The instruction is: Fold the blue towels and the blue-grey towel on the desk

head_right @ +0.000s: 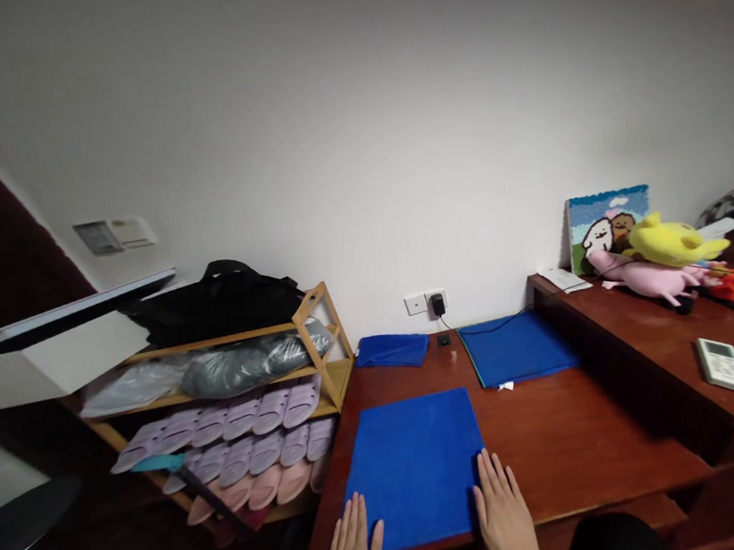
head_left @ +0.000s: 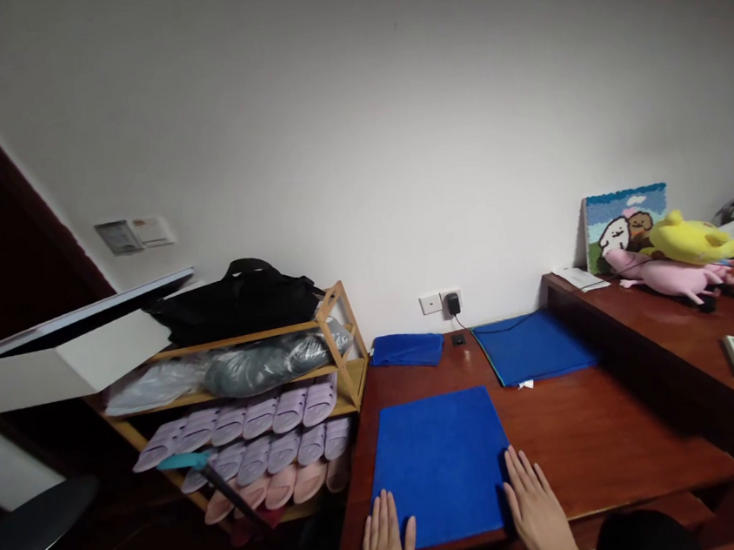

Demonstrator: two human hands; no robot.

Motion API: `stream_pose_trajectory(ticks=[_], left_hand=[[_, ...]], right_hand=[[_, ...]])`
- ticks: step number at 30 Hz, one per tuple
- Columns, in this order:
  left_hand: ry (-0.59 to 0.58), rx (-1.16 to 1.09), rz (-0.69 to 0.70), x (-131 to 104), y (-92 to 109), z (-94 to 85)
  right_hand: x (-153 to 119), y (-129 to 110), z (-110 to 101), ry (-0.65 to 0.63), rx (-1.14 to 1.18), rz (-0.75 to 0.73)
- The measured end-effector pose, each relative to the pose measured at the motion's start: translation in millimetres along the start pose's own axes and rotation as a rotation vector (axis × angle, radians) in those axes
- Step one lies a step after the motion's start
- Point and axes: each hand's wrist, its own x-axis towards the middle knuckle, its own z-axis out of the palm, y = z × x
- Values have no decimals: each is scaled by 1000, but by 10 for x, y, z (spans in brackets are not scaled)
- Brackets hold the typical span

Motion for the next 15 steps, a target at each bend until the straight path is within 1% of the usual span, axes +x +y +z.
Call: stream_pose_trajectory(ticks=[2, 5, 8, 10, 11, 12, 13, 15], left_hand=[[-9, -9, -7, 1, 12, 14], [-47, -30, -25, -15, -64, 36], [-89, -37, -62, -3, -157, 21], [-88, -47, -72, 70, -109, -41], [-76, -60, -64, 134, -24, -88], [-61, -81, -43, 216, 106, -142], [-48, -108, -8, 314, 281, -199], [-56, -172, 103, 537, 724, -295]], right_hand=[[160, -60, -119, -55, -5, 23], [321, -124, -211, -161, -6, 62], [354, -146, -209, -212, -8, 78], [342, -148, -195, -219, -4, 79], [335, -150, -192, -221, -1, 81], [329, -152, -192, -218, 3, 81], [325, -155, -196, -213, 7, 82], [320, -160, -208, -202, 10, 87]])
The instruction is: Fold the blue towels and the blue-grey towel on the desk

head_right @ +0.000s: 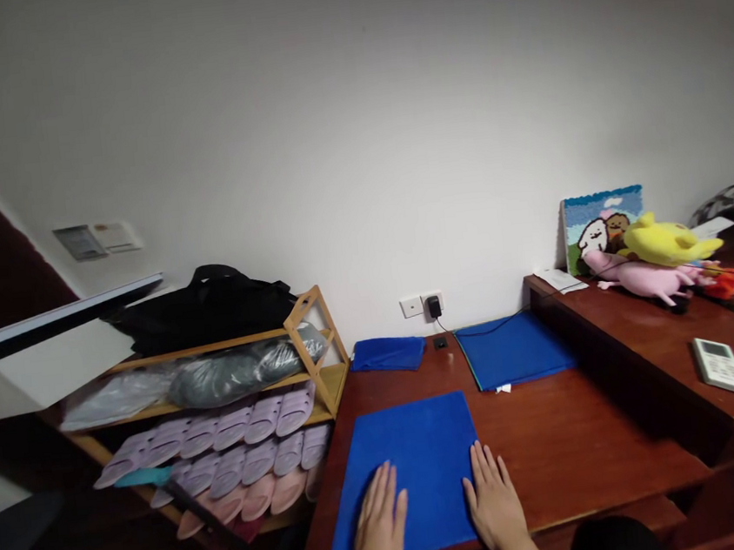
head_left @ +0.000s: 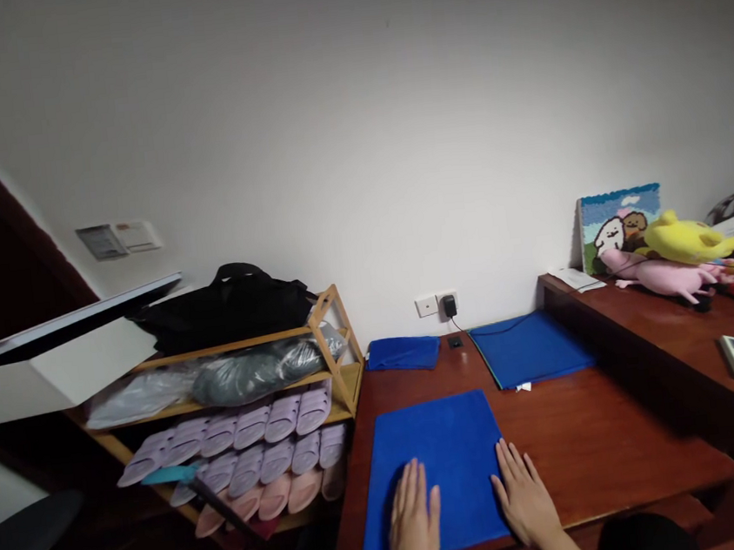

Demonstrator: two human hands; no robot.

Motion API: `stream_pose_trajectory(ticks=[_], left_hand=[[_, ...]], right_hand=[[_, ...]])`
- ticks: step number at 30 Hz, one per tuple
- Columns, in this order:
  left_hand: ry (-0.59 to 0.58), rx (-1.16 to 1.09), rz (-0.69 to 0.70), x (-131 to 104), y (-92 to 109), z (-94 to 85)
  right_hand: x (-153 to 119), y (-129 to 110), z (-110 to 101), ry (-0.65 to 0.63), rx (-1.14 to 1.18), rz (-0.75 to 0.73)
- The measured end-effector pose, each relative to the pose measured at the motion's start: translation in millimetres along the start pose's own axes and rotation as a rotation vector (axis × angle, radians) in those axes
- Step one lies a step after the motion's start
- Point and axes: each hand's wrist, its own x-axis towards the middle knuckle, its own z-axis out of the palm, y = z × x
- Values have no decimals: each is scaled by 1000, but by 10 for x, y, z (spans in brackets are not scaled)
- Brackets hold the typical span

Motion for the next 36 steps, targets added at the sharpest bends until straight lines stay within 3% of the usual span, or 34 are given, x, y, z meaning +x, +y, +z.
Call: stream_pose_trajectory(ticks=[4, 7, 10, 15, 18, 21, 29, 32, 36], left_hand=[[-191, -82, 252, 468, 804, 102], [-305, -65, 252, 612, 964, 227], [-330, 11, 119, 608, 634, 261], [-236, 183, -168, 469, -443, 129], [-201, 212, -234, 370, -885, 77], [-174, 204, -228, 315, -1002, 73], [-165, 248, -166, 307, -927, 8], [-190, 284, -152, 303, -1029, -22], [-294, 332, -166, 278, -1199, -87]], right_hand=[[-5, -3, -26, -3, -15, -10], [-2, -8, -51, -17, -28, -20], [2, -25, -84, -31, -18, 5], [-5, -49, -103, -42, -4, 29], [-4, -41, -74, -37, 0, 30], [6, -20, -34, -16, 8, 20], [30, 6, -16, -19, 42, 12], [176, 97, -138, 39, 59, 14], [648, 369, -458, 135, -20, 21]])
